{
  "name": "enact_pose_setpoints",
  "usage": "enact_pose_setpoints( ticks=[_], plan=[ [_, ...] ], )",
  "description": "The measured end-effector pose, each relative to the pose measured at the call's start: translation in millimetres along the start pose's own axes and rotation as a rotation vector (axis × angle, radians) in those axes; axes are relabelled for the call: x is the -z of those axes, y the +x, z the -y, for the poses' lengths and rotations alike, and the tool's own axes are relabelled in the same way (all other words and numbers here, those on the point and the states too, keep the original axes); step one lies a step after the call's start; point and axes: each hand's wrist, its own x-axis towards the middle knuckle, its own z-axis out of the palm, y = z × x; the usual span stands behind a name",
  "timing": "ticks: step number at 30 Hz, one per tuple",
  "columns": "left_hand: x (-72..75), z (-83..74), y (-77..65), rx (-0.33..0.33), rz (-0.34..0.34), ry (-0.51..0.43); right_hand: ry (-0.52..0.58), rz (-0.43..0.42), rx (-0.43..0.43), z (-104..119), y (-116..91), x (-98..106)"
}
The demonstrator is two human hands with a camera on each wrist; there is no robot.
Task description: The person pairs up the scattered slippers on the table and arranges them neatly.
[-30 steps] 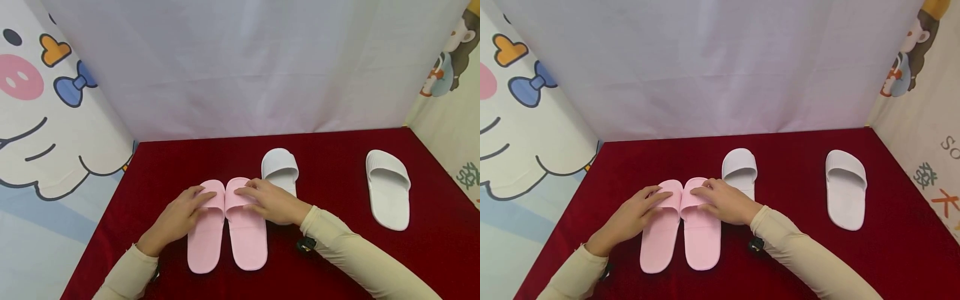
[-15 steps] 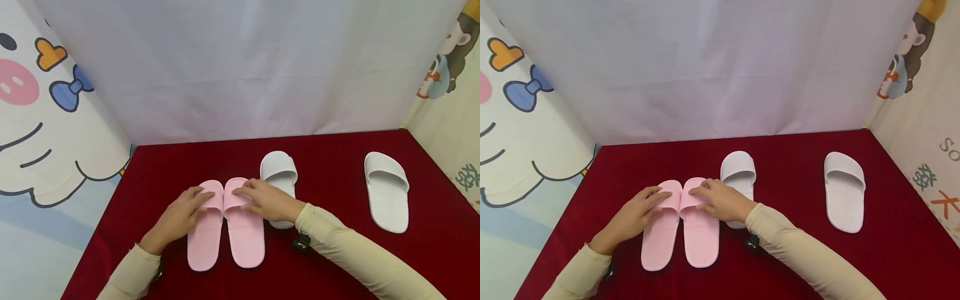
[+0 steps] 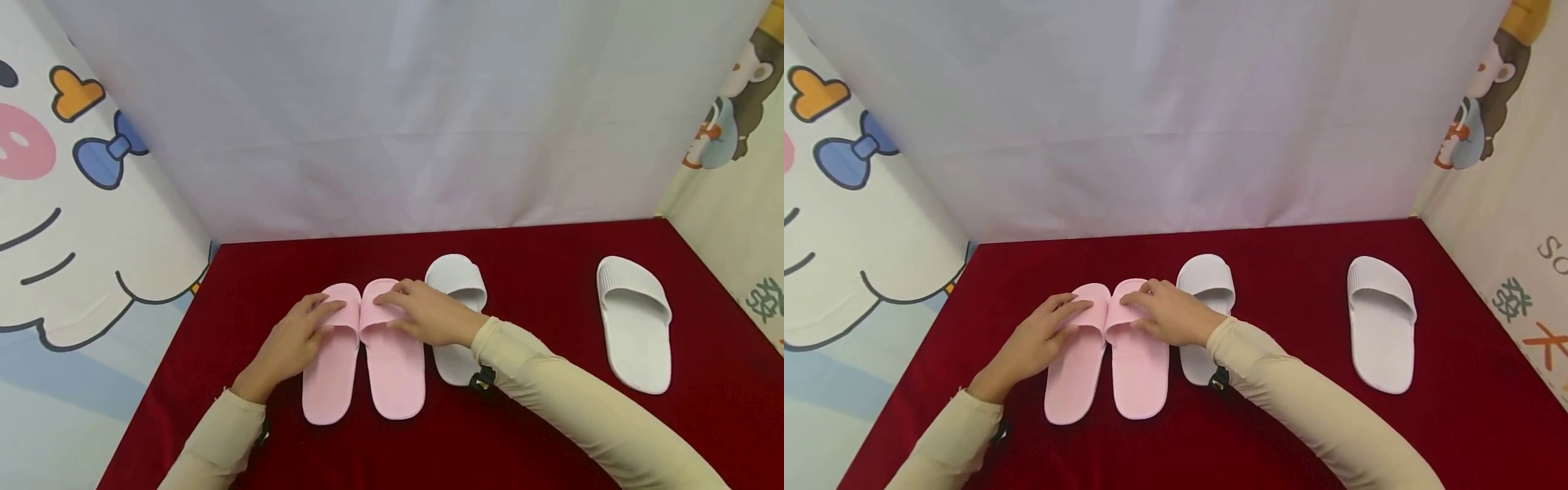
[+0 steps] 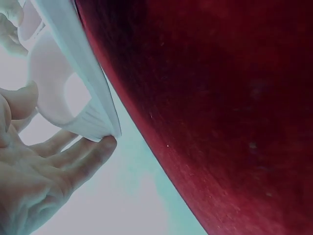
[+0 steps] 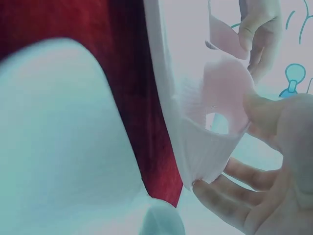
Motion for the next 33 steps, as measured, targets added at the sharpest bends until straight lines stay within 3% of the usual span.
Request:
enact_pose_setpoints(
  ticks=[10, 18, 26, 33],
  plan=[
    [-4.5, 9.8, 26.4, 0.075, 0.035, -0.055, -0.010, 0.034, -0.053, -13, 20, 7],
    [-13.3, 19.6, 44.9, 0.132, 0.048, -0.087, 0.050, 0.083, -0.134, -23, 38, 3],
    [-19.5, 32.9, 51.3, 0.158, 0.067, -0.131, 0.089, 0.133, -0.178, -34, 52, -7],
    [-19.3, 34.3, 59.1, 0.169, 0.090, -0.170, 0.115, 0.116, -0.207, -37, 52, -1]
  ],
)
